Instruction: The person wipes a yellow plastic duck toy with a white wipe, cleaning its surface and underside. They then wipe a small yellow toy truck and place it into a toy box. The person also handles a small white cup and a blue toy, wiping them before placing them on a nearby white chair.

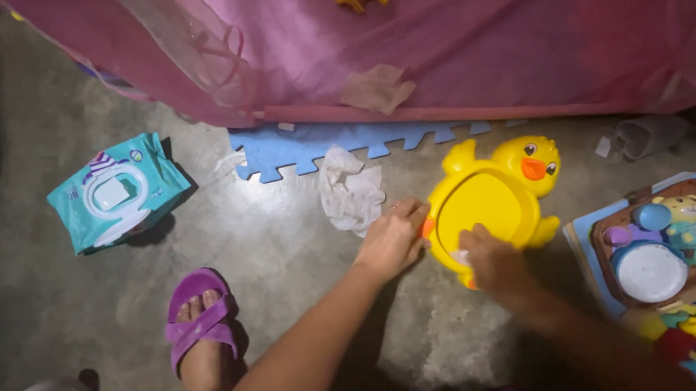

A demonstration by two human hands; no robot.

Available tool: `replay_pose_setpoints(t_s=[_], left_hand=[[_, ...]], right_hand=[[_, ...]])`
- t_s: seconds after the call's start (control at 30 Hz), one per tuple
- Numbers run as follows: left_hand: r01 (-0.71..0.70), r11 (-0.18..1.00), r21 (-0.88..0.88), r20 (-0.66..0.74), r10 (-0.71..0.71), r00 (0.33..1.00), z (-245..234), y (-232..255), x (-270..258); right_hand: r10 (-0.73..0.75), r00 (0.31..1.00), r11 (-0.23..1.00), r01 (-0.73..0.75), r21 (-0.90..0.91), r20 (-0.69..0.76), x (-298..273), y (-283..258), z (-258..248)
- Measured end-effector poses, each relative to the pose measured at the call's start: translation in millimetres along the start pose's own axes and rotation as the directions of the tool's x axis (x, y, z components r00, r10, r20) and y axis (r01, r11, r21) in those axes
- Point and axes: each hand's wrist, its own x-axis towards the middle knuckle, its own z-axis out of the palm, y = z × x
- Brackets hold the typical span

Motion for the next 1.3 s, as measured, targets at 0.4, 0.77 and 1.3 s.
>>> replay_pose_setpoints(t_s=[0.4,0.77,1.3], left_hand=[[0.024,0.994,-0.108,-0.055,-0.030,0.998,3,1,3],[-0.001,1.000,-0.024,-0.004,0.001,1.000,7,-3,5],[0.063,0.997,0.043,0.047,-0.065,0.997,4,8,11]], right_hand=[[0.288,0.801,0.955,-0.279,0.099,-0.524,30,11,-26],[0.125,0.918,0.978,-0.177,0.107,0.376,16,13,-26],[-0.282,0.918,0.956,0.245,0.161,0.279,-1,38,0]])
